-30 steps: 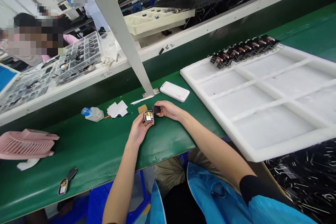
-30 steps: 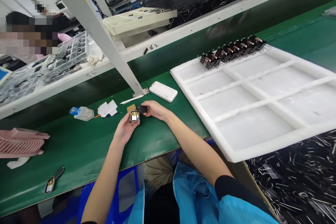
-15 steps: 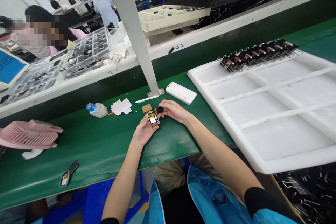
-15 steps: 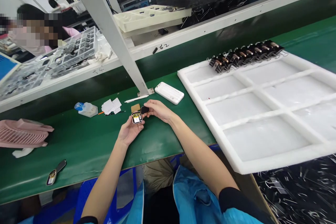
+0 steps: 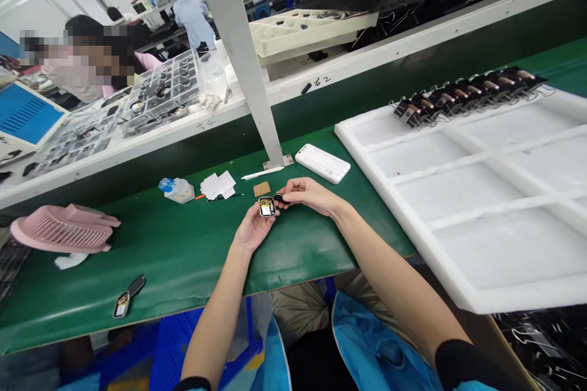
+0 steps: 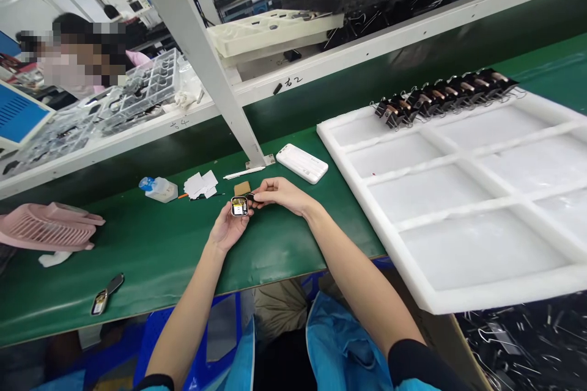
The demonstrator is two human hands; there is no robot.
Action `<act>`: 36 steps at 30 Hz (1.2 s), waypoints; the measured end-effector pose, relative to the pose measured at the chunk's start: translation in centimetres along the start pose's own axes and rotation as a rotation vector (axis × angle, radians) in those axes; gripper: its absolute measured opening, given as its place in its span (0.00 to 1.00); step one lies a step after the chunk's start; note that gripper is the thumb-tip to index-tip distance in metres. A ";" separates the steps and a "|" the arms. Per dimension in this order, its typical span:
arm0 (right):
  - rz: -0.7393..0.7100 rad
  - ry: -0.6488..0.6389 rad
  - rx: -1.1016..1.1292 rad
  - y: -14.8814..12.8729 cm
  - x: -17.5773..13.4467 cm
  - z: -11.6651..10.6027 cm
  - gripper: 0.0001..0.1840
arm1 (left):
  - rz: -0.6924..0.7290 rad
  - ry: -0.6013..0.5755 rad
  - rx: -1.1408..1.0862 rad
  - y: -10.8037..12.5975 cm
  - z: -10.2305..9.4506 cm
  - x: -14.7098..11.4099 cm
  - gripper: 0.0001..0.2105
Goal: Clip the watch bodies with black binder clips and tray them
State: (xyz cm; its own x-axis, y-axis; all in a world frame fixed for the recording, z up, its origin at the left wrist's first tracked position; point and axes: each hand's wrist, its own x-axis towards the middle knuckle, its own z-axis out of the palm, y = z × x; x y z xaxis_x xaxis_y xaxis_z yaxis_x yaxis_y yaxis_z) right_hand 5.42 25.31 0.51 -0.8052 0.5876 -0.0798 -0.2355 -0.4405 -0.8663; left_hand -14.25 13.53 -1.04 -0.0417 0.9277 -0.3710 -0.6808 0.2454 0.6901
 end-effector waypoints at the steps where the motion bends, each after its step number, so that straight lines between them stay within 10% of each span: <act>1: 0.007 -0.009 -0.008 0.0 -0.1 0.0 0.24 | 0.005 -0.003 0.013 0.0 0.1 0.0 0.12; 20: 0.019 -0.020 -0.363 -0.6 -2.0 0.1 0.19 | 0.305 0.002 0.361 -0.1 0.8 -0.6 0.18; 36: -0.319 -0.028 -0.568 -0.4 -5.6 1.2 0.17 | 0.359 -0.143 0.521 0.5 2.7 -2.8 0.15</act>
State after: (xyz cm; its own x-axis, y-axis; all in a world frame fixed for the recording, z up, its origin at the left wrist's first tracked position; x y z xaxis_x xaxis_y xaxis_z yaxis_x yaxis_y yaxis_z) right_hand 9.36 21.38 1.87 -0.7588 0.6090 0.2310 -0.1476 0.1847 -0.9717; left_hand -12.50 11.77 2.01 -0.0784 0.9969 0.0011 -0.1970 -0.0166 0.9803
